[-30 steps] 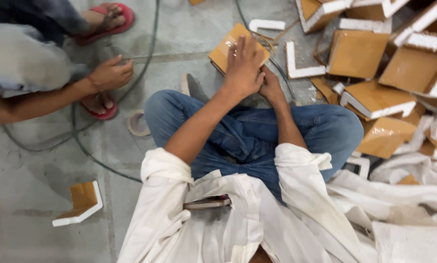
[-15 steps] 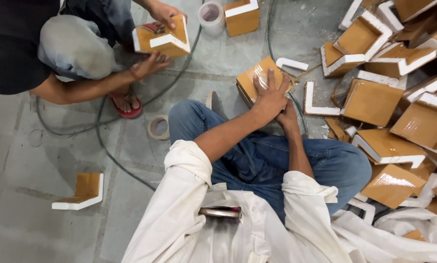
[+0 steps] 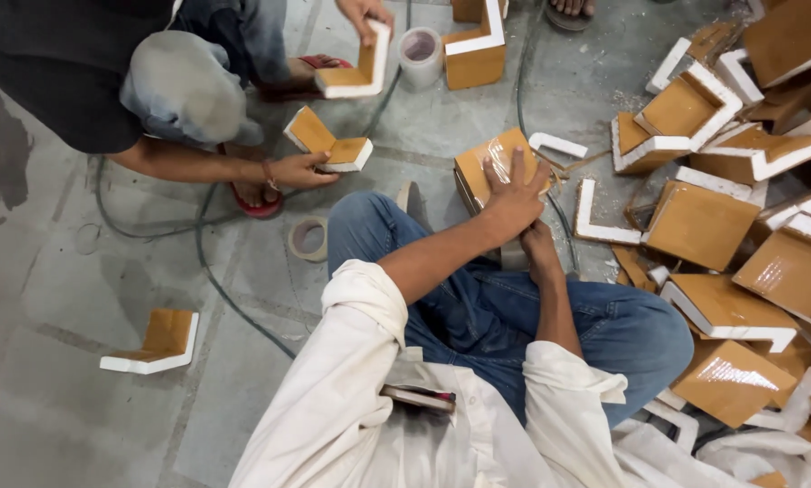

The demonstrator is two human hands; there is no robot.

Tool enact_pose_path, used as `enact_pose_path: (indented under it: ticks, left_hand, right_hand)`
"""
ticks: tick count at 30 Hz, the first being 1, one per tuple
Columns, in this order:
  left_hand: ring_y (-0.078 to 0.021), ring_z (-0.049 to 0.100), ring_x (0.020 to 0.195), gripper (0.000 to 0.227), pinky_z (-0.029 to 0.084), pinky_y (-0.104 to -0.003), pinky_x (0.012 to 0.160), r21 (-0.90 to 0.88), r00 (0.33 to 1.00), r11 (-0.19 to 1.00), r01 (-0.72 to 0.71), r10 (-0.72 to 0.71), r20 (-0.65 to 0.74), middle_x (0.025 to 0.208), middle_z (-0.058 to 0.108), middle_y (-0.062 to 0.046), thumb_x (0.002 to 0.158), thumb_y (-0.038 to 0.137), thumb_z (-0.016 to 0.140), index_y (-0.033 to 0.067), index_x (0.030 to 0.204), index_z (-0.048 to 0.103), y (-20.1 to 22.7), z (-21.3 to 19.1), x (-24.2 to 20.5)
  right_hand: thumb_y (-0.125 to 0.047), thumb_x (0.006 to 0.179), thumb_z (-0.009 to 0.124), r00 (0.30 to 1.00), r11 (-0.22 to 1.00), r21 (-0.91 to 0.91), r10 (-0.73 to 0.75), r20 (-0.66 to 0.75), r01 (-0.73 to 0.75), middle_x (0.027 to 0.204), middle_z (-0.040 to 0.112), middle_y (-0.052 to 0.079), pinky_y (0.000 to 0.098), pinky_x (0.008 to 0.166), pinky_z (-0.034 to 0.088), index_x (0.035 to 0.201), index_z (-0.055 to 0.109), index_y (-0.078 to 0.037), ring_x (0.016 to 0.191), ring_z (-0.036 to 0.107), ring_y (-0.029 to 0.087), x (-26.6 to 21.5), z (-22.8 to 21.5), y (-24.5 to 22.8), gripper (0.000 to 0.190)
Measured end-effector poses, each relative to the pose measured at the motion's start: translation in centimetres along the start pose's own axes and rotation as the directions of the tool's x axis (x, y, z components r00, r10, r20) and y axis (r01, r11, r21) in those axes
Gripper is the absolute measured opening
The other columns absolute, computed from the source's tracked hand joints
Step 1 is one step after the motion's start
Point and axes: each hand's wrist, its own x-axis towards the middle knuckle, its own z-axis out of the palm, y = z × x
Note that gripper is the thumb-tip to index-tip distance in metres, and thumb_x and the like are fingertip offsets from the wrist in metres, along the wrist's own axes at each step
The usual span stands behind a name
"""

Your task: The person applies packing tape to cardboard and foam corner protectors.

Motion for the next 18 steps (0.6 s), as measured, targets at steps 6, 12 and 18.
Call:
enact_pose_path:
  ticks: [6, 12, 18]
  left_hand:
    - [-0.0635, 0.009, 0.145, 0.019, 0.012, -0.100, 0.089, -0.086, 0.997, 0.996, -0.013, 0.019, 0.069, 0.160, 0.028, -0.017, 0.077, 0.016, 0.070, 0.0068, 0.088, 0.081, 0.1, -1.3, 0.0]
    - [-0.0502, 0.012, 0.151, 0.038, 0.011, -0.097, 0.095, -0.035, 0.997, 0.999, 0.027, -0.029, -0.074, 0.163, 0.027, -0.013, 0.080, 0.023, 0.066, 0.0066, 0.112, 0.077, -4.0, 6.5, 0.2]
    - [-0.0465, 0.028, 0.150, 0.067, 0.024, -0.091, 0.102, 0.342, 0.991, 0.933, 0.107, -0.075, -0.107, 0.163, 0.030, -0.016, 0.095, 0.039, 0.057, 0.0036, 0.151, 0.050, -2.4, 6.5, 0.2]
  right_hand:
    - [-0.008, 0.098, 0.052, 0.988, 0.982, 0.108, -0.155, -0.003, 0.154, 0.110, 0.071, 0.007, 0.0290, 0.082, 0.051, 0.124, 0.065, 0.006, 0.093, 0.063, 0.013, 0.5, -0.4, 2.6, 0.032]
    - [-0.020, 0.100, 0.058, 0.937, 0.812, -0.570, -0.286, -0.201, 0.126, 0.089, 0.068, 0.028, 0.0440, 0.069, 0.048, 0.111, 0.072, 0.004, 0.074, 0.063, 0.033, -12.8, 3.6, -10.5, 0.029]
    - [-0.021, 0.099, 0.068, 0.729, 0.635, -0.545, -0.681, -0.062, 0.547, 0.110, 0.067, 0.011, 0.0332, 0.093, 0.051, 0.124, 0.064, -0.001, 0.100, 0.065, 0.021, -19.6, -19.8, 2.7, 0.033]
